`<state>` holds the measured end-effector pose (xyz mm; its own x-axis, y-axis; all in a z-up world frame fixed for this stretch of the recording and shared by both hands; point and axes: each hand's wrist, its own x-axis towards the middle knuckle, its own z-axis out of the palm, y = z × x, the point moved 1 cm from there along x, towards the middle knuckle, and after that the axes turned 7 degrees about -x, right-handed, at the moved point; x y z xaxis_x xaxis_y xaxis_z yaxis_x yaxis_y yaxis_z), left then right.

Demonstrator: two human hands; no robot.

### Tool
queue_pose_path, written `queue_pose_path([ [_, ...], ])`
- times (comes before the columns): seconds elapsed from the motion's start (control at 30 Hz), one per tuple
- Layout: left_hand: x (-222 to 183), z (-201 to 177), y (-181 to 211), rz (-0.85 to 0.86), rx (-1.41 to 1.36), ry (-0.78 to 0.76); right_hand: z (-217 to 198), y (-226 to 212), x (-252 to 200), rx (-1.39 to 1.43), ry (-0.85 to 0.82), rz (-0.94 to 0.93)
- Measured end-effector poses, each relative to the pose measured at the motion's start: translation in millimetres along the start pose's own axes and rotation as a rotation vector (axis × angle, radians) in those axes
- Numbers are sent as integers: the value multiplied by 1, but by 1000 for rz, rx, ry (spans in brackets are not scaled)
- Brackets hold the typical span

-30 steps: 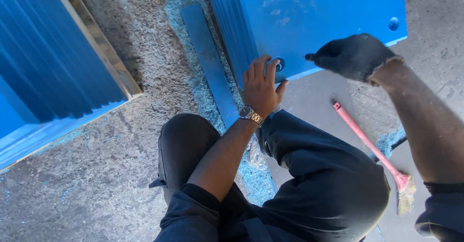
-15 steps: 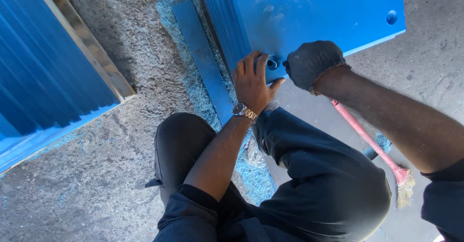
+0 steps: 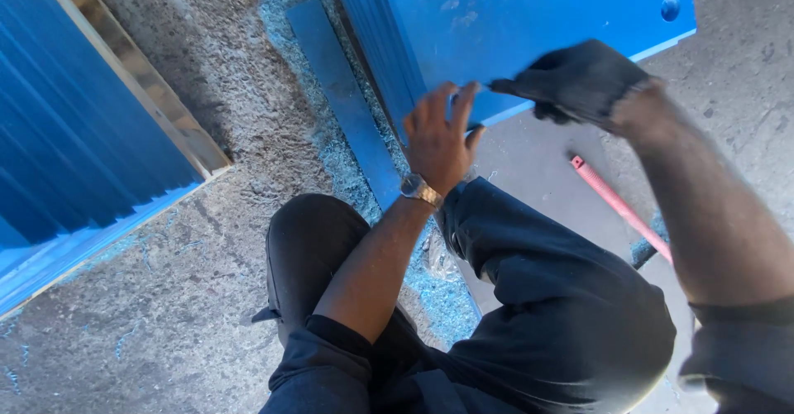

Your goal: The recorder uses a handheld deburring tool to smooth the edges of holes in blue plastic sheets before stacking them on a pallet.

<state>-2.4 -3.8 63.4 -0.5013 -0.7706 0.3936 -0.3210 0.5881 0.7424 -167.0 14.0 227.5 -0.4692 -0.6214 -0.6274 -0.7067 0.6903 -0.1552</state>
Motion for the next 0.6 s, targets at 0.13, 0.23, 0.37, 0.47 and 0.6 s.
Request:
queue_pose_path([
  [0.13, -9, 17, 3, 126, -4, -69, 3, 64, -4, 54, 65, 66],
  [0.23, -4, 27, 0, 145, 217, -172, 4, 104, -5, 179, 188, 121],
  [0.37, -6, 7, -1, 142, 182, -272, 6, 160, -10, 37, 205, 272],
  [0.47, -6, -22, -21, 91, 145, -355, -2, 193, -2, -262, 197, 257],
  [0.6, 23, -79, -18, -53, 203, -658, 8, 235, 4, -494, 236, 36],
])
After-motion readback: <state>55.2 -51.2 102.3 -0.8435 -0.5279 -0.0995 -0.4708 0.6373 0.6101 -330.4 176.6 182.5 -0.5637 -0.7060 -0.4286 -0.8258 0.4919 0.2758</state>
